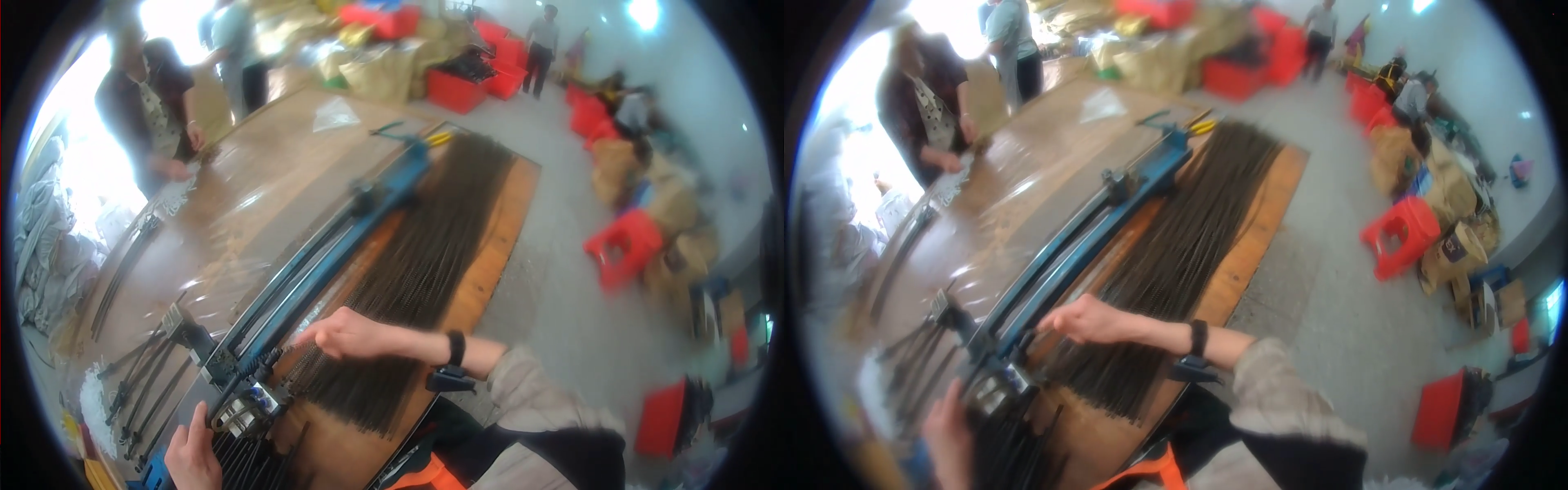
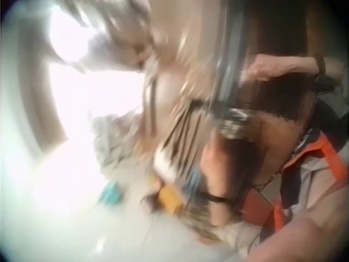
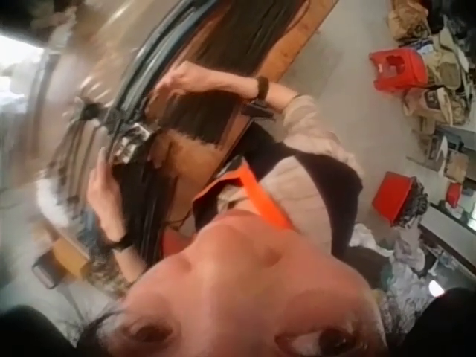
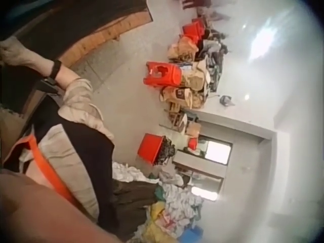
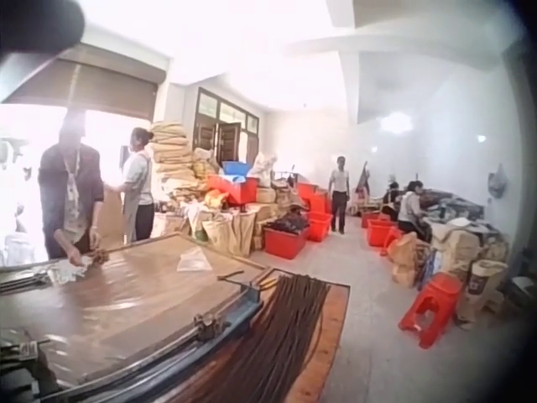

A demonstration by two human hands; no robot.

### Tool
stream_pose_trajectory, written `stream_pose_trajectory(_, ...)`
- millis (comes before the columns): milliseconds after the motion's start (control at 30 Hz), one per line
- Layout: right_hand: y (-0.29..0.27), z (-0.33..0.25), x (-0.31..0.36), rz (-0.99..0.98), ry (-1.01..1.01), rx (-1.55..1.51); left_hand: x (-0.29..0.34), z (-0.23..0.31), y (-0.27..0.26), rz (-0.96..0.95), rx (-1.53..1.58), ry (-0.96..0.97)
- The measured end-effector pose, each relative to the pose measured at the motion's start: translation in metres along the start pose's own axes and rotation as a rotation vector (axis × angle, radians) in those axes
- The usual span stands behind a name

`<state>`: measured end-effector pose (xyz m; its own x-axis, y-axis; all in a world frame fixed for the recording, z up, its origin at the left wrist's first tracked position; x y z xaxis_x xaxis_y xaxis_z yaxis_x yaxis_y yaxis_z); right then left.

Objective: Sorting and arranging bundles of metal rods on a fabrication table using a manual jig.

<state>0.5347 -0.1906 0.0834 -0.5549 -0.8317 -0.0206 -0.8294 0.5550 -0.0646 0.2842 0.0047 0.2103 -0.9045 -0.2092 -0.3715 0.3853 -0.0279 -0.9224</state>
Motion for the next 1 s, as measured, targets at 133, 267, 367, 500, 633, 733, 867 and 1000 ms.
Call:
stream_pose_trajectory(133,0.011,-0.001,0.000,0.341,-0.634,0.349,0.009,0.007,-0.005,-0.114,-0.087,0.021)
stream_pose_trajectory(267,0.042,-0.042,0.007,0.501,-1.027,0.399,0.011,0.018,0.005,-0.091,-0.052,0.024)
stream_pose_trajectory(367,0.027,-0.033,0.008,0.508,-1.118,0.514,0.014,0.013,0.012,-0.028,-0.039,0.056)
stream_pose_trajectory(500,0.015,-0.010,-0.003,0.518,-1.116,0.576,0.020,-0.007,0.011,-0.089,-0.003,0.012)
stream_pose_trajectory(633,0.046,-0.025,-0.014,0.513,-1.305,0.714,0.008,0.010,0.008,0.034,0.002,0.125)
stream_pose_trajectory(733,-0.008,-0.004,-0.030,0.635,-1.118,0.797,0.024,-0.050,-0.020,0.281,-0.070,-0.093)
stream_pose_trajectory(867,0.007,0.015,-0.055,0.484,-0.814,0.715,0.044,-0.094,-0.069,0.367,-0.248,-0.253)
stream_pose_trajectory(1000,0.112,-0.024,-0.109,0.087,-0.580,0.344,0.061,-0.087,-0.077,0.441,-0.209,-0.271)
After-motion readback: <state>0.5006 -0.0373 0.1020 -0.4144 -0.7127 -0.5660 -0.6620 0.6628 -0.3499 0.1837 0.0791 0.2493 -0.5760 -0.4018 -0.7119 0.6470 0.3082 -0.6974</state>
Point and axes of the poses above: each hand's wrist, its own x-axis away from the middle knuckle, its own y-axis out of the palm, z = x × y, the point moved 3 cm from there along -x, towards the middle knuckle, and after that the axes turned 10 degrees about z, right-handed, at the moved point
